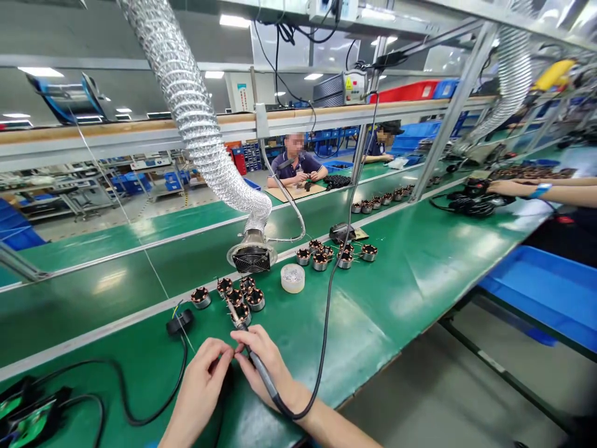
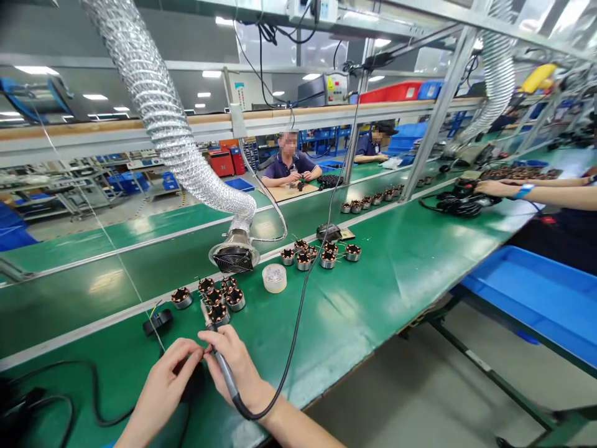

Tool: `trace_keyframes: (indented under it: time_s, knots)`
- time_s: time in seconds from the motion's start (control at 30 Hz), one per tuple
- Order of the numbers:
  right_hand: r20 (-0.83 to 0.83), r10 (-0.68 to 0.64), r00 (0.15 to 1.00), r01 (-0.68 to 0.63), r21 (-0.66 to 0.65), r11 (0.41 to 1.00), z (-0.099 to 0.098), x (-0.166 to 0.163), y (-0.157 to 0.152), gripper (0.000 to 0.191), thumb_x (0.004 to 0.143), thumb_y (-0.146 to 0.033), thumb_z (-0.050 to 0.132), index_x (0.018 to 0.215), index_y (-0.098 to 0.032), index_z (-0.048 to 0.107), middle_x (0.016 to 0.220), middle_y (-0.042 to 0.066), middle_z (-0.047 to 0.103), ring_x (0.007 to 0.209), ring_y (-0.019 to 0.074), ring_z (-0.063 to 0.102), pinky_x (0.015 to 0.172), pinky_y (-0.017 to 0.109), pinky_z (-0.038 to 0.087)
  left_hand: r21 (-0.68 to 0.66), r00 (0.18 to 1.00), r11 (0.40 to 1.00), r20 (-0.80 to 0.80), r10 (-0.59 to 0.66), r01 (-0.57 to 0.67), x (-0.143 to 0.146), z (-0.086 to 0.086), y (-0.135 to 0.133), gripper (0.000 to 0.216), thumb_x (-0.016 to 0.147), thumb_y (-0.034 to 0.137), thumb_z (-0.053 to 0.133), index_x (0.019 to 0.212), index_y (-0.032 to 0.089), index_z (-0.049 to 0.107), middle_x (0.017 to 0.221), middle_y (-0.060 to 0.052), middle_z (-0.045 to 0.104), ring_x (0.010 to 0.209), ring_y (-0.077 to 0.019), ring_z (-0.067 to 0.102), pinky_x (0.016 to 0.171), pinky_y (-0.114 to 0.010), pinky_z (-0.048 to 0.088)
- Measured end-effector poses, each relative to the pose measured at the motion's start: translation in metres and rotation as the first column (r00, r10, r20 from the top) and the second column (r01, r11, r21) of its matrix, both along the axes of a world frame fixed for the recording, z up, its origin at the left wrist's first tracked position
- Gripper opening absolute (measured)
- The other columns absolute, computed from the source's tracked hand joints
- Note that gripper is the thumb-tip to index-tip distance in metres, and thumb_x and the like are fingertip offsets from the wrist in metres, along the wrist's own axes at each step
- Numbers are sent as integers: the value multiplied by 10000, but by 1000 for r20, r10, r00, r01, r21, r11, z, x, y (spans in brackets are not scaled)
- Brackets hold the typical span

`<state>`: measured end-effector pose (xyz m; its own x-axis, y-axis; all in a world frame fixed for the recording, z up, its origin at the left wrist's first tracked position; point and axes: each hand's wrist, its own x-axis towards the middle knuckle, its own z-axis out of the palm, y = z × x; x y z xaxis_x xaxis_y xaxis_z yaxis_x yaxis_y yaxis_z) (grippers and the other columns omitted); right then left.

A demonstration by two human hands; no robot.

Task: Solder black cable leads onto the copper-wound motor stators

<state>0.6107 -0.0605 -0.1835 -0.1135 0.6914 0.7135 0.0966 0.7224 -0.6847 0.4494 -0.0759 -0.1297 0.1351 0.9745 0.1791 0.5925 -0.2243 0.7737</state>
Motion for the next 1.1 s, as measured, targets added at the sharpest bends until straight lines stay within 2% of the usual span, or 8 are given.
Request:
trace_keyframes:
  time_s: [0.13,0.27,0.33,0.5,0.63,0.83,0.97,1.1]
  knots:
    - [17,18,1000,-18,-10,1000,2,1,-2,569,904,-42,535,1401,-320,529,1113,52,553,910,160,647,886,309,590,54,1000,998,7,17,-17,1,1,-6,348,973,499,510,866,237,713,914,-47,679,852,-230,643,772,-316,524]
    - [6,30,1000,-30,-28,999,-1,0,-2,568,916,-45,534,1408,-329,524,1124,51,536,898,155,653,876,313,591,27,997,999,-72,-23,25,0,-1,-11,287,961,470,546,920,229,696,888,-29,622,656,-177,530,630,-298,463]
    - [-2,28,1000,-28,-45,999,-4,0,-1,572,920,-46,530,1410,-341,517,1124,48,529,886,153,658,869,314,596,30,993,999,-112,-32,35,-1,-2,-12,269,952,464,567,905,226,682,871,-19,592,624,-163,481,616,-295,437]
    - [19,50,999,-49,-62,997,-7,1,0,615,902,-10,516,1422,-337,500,1126,45,512,871,146,659,858,300,596,36,993,999,-112,-28,32,0,-6,-9,325,985,461,507,820,209,627,867,-24,574,662,-166,489,647,-296,434]
    - [77,75,994,-70,-68,995,-9,6,1,637,899,16,483,1442,-317,480,1132,53,508,889,144,638,873,309,586,1,994,999,-101,-50,50,-1,-7,-9,318,992,464,492,828,210,590,893,-33,584,691,-174,509,667,-301,449]
    - [88,117,989,-112,-67,992,-7,15,2,617,932,1,453,1465,-309,469,1149,57,489,896,126,612,872,297,575,-55,986,985,-15,-164,163,-8,-10,-8,273,1007,442,494,869,218,569,1095,-70,650,1041,-235,598,941,-360,473]
    - [38,135,990,-130,-99,987,-3,15,-4,606,927,7,483,1442,-311,489,1143,51,494,899,128,616,894,298,571,-138,975,976,-121,-186,169,-9,-10,-7,245,992,437,533,914,230,639,1005,-47,689,989,-249,597,912,-383,460]
    - [91,126,988,-120,-68,990,-7,13,-11,593,941,-5,480,1456,-300,477,1144,63,503,933,152,604,895,312,572,-132,966,979,-185,-179,157,-8,-9,-6,234,981,420,555,890,232,663,962,-38,700,974,-256,591,905,-385,449]
